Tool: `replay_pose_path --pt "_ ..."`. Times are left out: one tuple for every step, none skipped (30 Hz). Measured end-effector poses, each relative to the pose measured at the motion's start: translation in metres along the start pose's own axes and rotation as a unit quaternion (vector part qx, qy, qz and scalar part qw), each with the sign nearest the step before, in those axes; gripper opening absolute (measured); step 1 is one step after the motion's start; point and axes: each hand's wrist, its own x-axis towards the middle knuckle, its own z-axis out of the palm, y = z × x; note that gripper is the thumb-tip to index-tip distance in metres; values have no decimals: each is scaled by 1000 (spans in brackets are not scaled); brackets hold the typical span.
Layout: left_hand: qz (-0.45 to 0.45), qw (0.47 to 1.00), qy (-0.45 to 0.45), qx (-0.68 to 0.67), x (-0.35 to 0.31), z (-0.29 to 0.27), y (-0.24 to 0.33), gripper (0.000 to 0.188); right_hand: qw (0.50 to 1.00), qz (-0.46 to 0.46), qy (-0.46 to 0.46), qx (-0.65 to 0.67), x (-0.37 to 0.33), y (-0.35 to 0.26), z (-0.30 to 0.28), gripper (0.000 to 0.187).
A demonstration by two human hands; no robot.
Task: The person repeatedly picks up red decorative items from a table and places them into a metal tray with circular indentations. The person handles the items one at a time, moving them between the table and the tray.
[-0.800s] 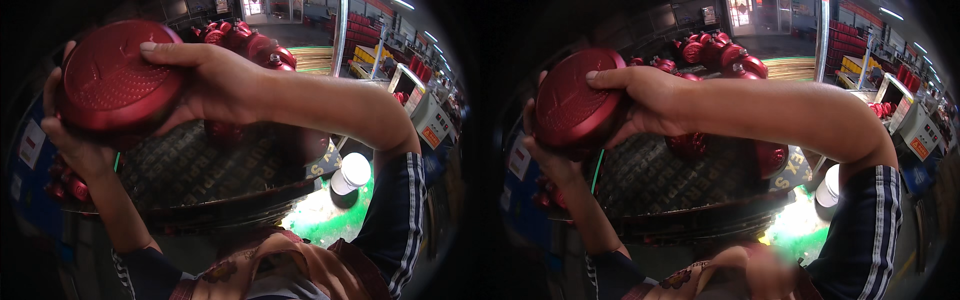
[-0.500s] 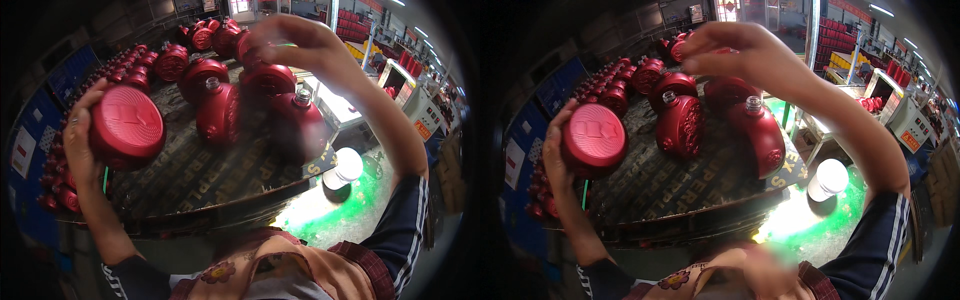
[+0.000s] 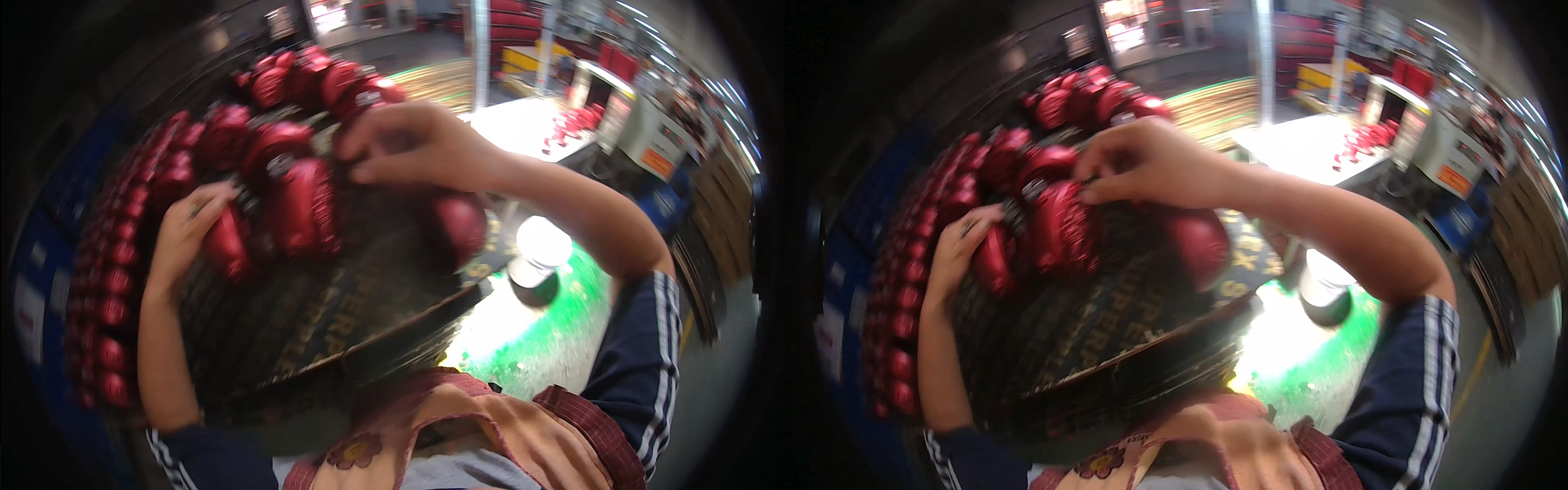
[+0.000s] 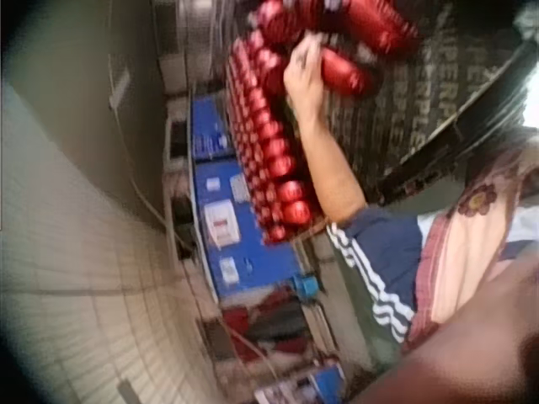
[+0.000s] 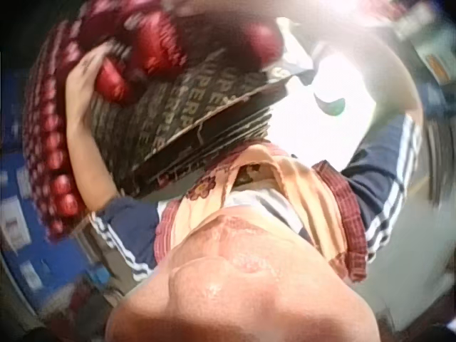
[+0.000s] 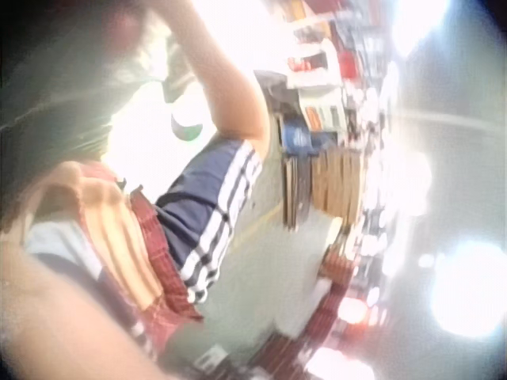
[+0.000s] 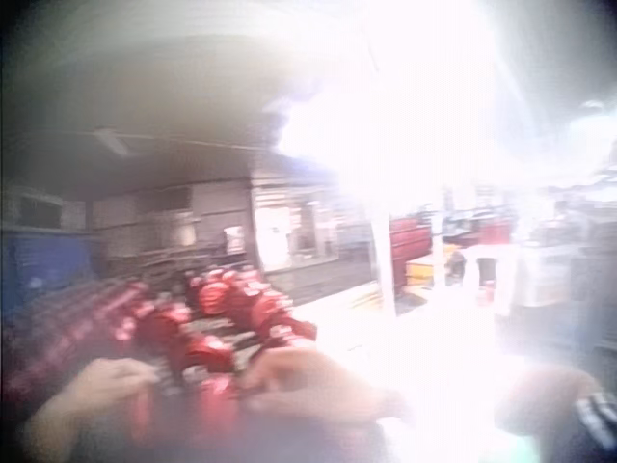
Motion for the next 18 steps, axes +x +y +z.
replay_pose_path --pt "-8 1000 9 -12 0 2 0 26 998 20 55 25 4 4 5 24" --pt "-34 999 -4 -19 0 0 1 28 983 96 73 136 3 5 1 30" --pt "-26 999 10 25 3 -4 4 24 975 140 105 134 3 6 -6 39" --pt "-58 997 24 53 8 -7 5 26 970 157 123 139 5 9 -11 46" --pt "-62 996 45 40 10 -6 5 29 971 177 129 93 9 11 -17 49" --pt "-5 999 26 -46 14 -7 4 29 970 203 103 81 11 13 -24 46" --pt "-1 993 24 -119 18 -8 2 30 963 252 69 62 14 15 -31 43" --pt "0 990 10 -141 23 -7 -1 31 964 253 57 55 17 18 -35 38" --pt "-12 983 12 -183 29 -8 -3 32 962 265 43 43 20 22 -39 34" --pt "8 980 0 -199 32 -5 -7 28 960 278 25 31 23 27 -40 32" --pt "0 984 -10 -178 38 -6 -8 26 962 271 20 39 26 32 -40 29" --pt "-16 987 -35 -159 41 -3 -9 25 963 264 17 47 30 38 -36 27" --pt "-15 986 -63 -151 47 -5 -7 24 965 256 13 53 33 44 -34 25" --pt "-62 994 -8 -94 50 -1 -5 23 964 259 17 57 38 50 -32 23" --pt "-61 991 -23 -117 53 -2 -1 28 964 259 16 62 42 56 -30 22" --pt "-28 988 -14 -148 55 2 2 33 962 262 16 78 46 61 -29 21" --pt "-29 992 -25 -117 56 2 8 41 956 281 11 87 49 66 -29 21" --pt "-33 993 -37 -108 58 6 11 46 960 273 -5 63 52 69 -29 22"
